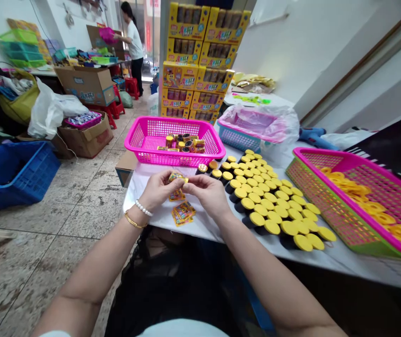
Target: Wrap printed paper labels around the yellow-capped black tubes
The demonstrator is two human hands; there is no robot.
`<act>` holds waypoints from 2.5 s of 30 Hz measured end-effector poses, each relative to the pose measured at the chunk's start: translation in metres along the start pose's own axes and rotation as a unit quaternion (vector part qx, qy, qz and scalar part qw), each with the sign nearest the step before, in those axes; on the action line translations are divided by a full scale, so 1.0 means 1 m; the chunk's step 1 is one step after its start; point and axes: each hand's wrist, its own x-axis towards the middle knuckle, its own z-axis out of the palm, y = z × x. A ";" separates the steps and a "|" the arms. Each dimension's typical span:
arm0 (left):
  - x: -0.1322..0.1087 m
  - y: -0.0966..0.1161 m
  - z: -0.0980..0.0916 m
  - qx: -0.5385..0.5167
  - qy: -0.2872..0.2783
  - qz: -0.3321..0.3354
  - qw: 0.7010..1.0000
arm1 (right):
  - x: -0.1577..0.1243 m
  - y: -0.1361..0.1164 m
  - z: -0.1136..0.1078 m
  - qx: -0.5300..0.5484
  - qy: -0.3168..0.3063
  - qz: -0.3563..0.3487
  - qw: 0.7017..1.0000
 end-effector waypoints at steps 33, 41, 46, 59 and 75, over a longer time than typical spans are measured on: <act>0.002 -0.009 -0.010 -0.094 -0.010 -0.188 0.978 | -0.003 -0.003 0.013 0.059 -0.064 0.027 0.996; 0.002 0.002 -0.013 -0.204 -0.025 -0.197 0.959 | 0.021 -0.020 0.019 0.081 0.001 0.007 0.997; 0.002 0.005 -0.013 -0.168 0.109 -0.134 0.971 | 0.064 -0.056 0.008 0.018 0.038 0.001 0.999; -0.009 -0.016 0.002 0.526 0.034 0.003 0.849 | 0.002 0.009 -0.006 -0.359 0.007 -0.128 0.924; 0.005 -0.020 -0.009 -0.079 0.118 -0.024 0.990 | 0.035 -0.012 0.031 -0.061 -0.059 -0.013 0.996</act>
